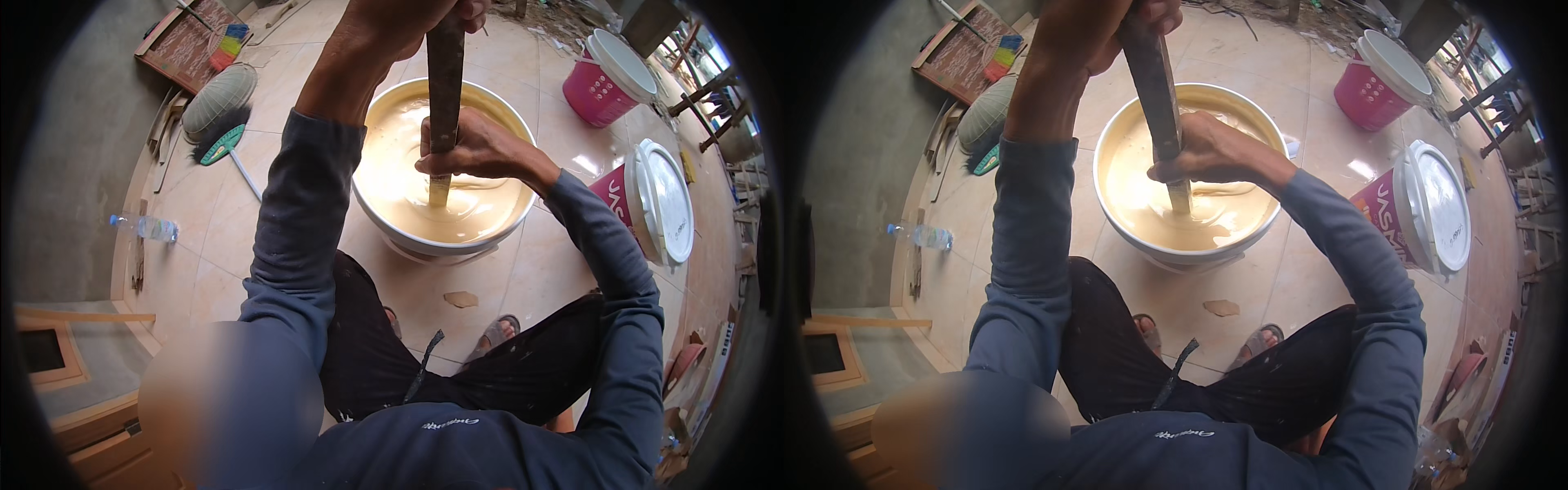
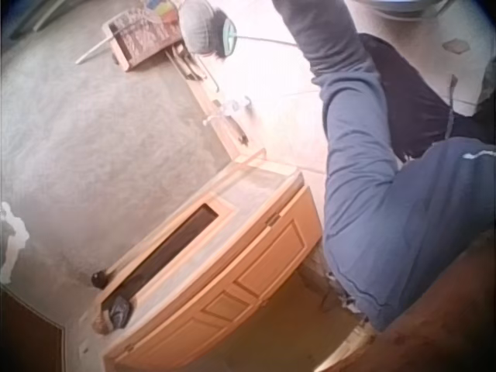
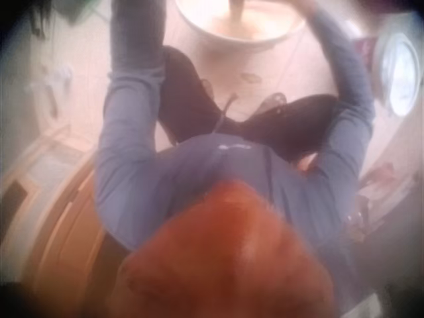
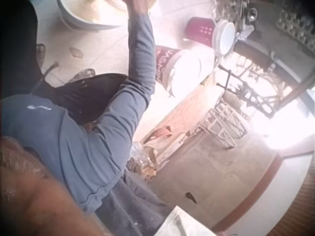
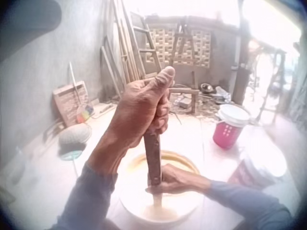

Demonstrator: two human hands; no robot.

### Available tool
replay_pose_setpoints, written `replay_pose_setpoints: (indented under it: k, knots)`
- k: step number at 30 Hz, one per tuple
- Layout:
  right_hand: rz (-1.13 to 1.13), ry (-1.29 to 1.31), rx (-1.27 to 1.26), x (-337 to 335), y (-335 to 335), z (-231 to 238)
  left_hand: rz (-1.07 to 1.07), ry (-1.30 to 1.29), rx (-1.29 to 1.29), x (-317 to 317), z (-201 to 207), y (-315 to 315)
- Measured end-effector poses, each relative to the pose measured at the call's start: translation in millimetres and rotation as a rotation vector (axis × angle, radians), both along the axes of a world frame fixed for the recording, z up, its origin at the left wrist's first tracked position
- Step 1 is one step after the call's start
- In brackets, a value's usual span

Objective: The person sits on the floor and stirs a thick, creamy yellow substance in a white bucket using a flat wooden stick. The person continues mixing the substance throughout the clip.

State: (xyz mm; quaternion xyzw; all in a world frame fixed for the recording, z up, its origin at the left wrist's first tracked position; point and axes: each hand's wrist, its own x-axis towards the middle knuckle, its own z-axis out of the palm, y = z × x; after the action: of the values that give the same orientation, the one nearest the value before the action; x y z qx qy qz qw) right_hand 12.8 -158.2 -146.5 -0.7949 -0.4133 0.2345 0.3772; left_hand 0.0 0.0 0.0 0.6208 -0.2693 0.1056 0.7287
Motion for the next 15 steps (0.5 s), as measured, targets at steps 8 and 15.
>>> replay_pose_setpoints:
  k: [8,15]
  knots:
    - [-0.004,-0.229,0.268,-24,22,32,0.156,-0.228,-0.099,-43,39,10]
    - [-0.194,-0.443,0.204,17,27,14,0.223,-0.385,0.092,-12,21,11]
